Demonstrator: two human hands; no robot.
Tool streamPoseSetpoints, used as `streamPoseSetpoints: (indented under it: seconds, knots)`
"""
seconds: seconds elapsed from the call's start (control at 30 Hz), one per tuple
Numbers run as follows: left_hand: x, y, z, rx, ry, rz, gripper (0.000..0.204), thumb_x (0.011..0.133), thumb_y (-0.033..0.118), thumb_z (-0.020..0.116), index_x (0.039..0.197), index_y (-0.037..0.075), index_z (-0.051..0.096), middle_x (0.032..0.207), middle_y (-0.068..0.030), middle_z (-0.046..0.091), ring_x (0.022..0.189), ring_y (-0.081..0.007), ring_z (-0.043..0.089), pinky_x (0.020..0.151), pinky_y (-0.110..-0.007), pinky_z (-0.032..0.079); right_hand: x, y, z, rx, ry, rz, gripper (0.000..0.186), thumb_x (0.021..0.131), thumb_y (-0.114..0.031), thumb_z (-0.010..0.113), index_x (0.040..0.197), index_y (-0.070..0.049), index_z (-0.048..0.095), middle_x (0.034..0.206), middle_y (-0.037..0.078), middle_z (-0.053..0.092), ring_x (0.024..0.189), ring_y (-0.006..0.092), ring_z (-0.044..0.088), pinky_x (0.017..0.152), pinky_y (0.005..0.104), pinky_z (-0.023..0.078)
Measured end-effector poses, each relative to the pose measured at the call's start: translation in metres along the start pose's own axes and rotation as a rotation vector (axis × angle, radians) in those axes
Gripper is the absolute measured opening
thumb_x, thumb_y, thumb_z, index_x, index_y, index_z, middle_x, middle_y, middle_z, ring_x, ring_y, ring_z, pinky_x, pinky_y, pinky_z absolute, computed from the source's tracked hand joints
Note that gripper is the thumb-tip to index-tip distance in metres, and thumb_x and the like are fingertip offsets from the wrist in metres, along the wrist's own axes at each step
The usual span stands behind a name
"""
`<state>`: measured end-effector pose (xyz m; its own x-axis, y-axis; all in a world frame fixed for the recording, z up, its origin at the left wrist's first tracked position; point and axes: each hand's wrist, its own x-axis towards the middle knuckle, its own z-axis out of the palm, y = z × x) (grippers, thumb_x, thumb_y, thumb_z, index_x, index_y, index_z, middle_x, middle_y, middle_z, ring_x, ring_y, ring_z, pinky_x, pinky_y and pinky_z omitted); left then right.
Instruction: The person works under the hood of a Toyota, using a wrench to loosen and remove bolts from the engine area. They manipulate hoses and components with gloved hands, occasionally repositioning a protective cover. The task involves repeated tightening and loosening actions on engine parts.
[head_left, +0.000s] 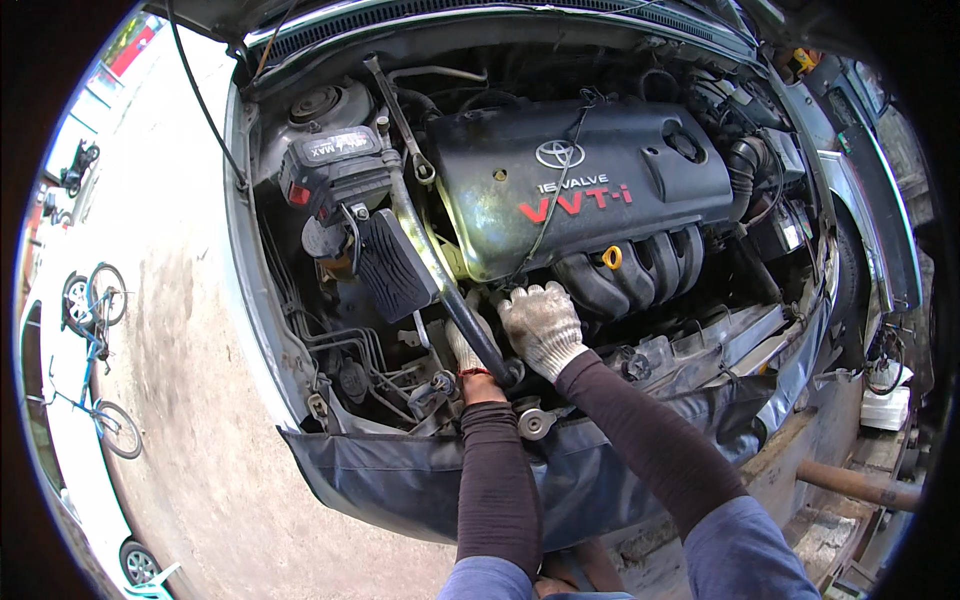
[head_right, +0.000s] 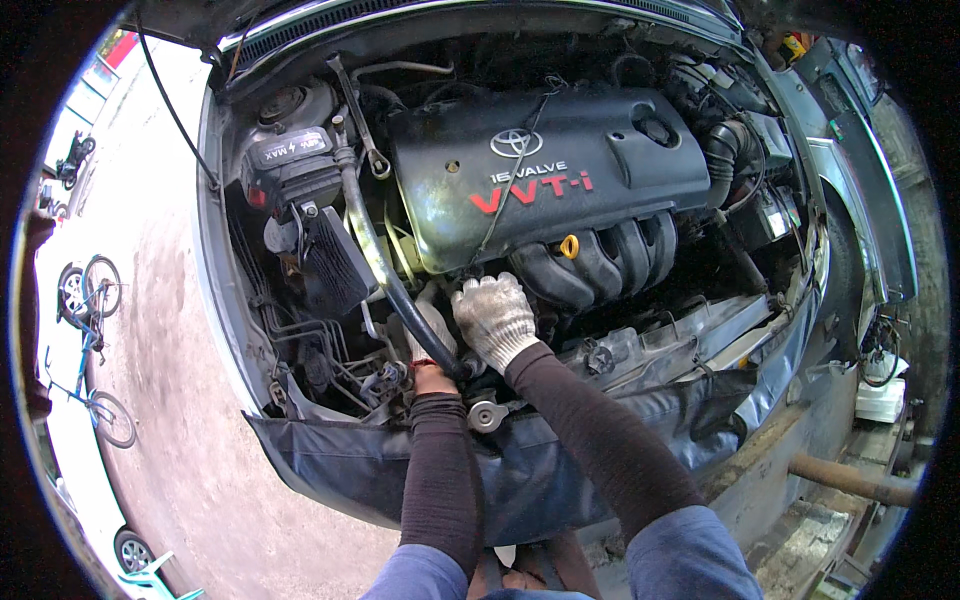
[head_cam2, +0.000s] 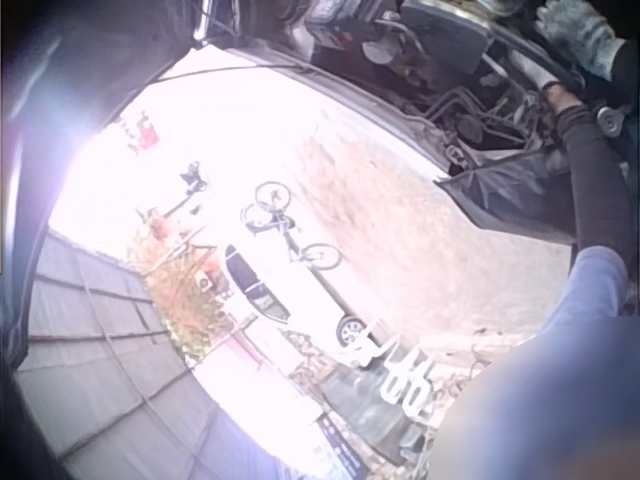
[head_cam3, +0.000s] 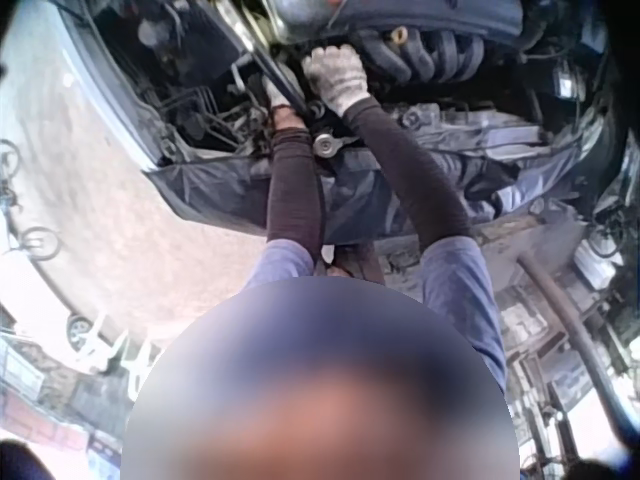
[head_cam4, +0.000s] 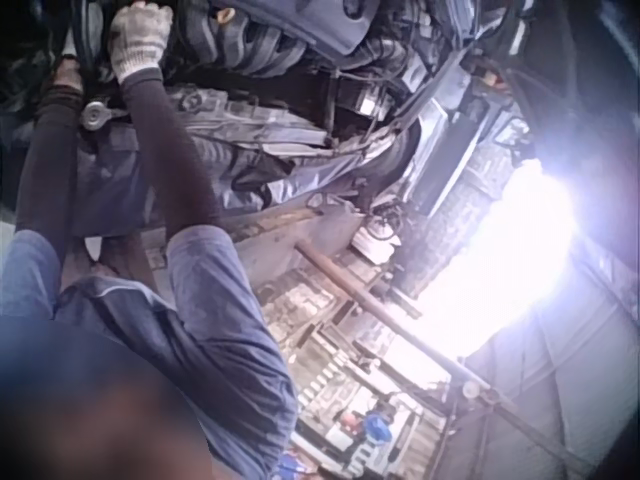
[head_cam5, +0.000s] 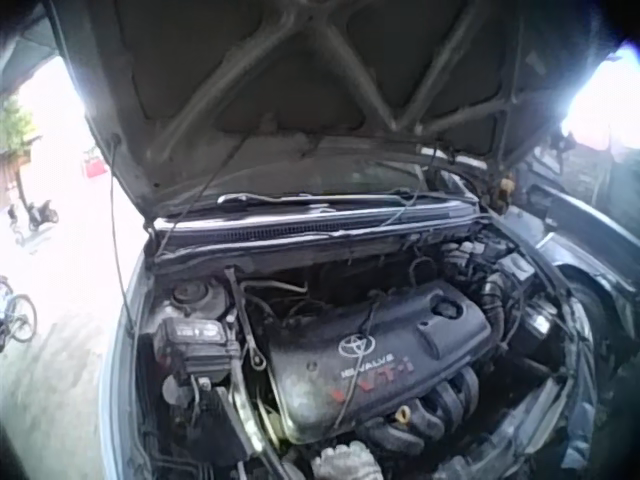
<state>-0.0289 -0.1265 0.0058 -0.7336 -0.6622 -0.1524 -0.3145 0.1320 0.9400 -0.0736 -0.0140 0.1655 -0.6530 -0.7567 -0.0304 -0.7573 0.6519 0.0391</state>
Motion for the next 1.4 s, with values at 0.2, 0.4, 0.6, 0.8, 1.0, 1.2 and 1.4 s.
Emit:
streamPoseSetpoints:
  seconds: [0.2,0.4,0.6,0.8,1.0,1.2,1.4]
  knots:
    - [0.008,-0.003,0.003,-0.176,-0.024,-0.066,0.036,0.108,0.022,0.051,0.120,-0.006,0.070,0.117,-0.0252,0.075,0.111,-0.0346,0.070,0.094,-0.043,0.053,0.016,0.004,0.005,-0.023,0.155,-0.177,0.016,0.090,-0.019,0.063,0.092,-0.009,0.075,0.088,0.009,0.073,0.087,0.0270,0.072,0.079,0.0423,0.051]
    - [0.013,0.003,-0.004,-0.144,-0.114,-0.155,0.041,0.109,0.026,0.049,0.122,-0.008,0.067,0.118,-0.0238,0.073,0.107,-0.0329,0.067,0.093,-0.044,0.052,0.032,0.016,-0.005,-0.098,0.005,-0.474,0.017,0.089,-0.021,0.063,0.085,-0.010,0.075,0.087,0.008,0.074,0.088,0.0257,0.072,0.083,0.0380,0.050]
    - [0.012,0.021,-0.001,-0.912,-0.117,-0.463,0.044,0.111,0.027,0.043,0.128,-0.005,0.067,0.118,-0.0218,0.074,0.105,-0.0294,0.069,0.095,-0.042,0.052,0.035,0.015,0.002,-0.107,0.071,-0.478,0.017,0.090,-0.020,0.061,0.085,-0.010,0.075,0.085,0.007,0.074,0.086,0.0247,0.072,0.083,0.0384,0.049]
    - [0.015,0.029,0.000,-0.865,-0.148,-0.444,0.040,0.108,0.023,0.049,0.123,-0.007,0.071,0.114,-0.0133,0.076,0.101,-0.0238,0.069,0.094,-0.036,0.053,0.031,0.020,0.015,-0.103,0.233,-0.495,0.015,0.086,-0.024,0.062,0.088,-0.012,0.072,0.082,0.002,0.067,0.085,0.0218,0.067,0.080,0.0400,0.048]
    - [0.011,0.030,-0.001,-0.739,-0.133,-0.365,0.040,0.104,0.022,0.058,0.121,-0.012,0.069,0.110,-0.0148,0.075,0.098,-0.0218,0.066,0.094,-0.035,0.052,0.030,0.029,0.013,-0.106,0.137,-0.515,0.016,0.090,-0.023,0.061,0.091,-0.014,0.075,0.087,0.001,0.070,0.090,0.0203,0.069,0.088,0.0381,0.047]
    - [0.007,0.030,-0.001,-0.554,-0.058,-0.172,0.038,0.103,0.023,0.060,0.113,-0.013,0.068,0.103,-0.0184,0.075,0.088,-0.0224,0.058,0.087,-0.038,0.050,0.021,0.025,0.008,-0.080,0.192,-0.422,0.014,0.090,-0.022,0.061,0.089,-0.014,0.073,0.088,0.001,0.067,0.093,0.0208,0.067,0.092,0.0388,0.047]
    - [0.016,0.020,0.004,-0.738,-0.095,-0.309,0.037,0.105,0.023,0.058,0.117,-0.011,0.069,0.105,-0.0150,0.075,0.093,-0.0212,0.063,0.090,-0.036,0.051,0.017,0.010,0.016,-0.099,0.258,-0.306,0.014,0.085,-0.022,0.063,0.089,-0.013,0.072,0.087,0.003,0.066,0.091,0.0217,0.066,0.092,0.0389,0.046]
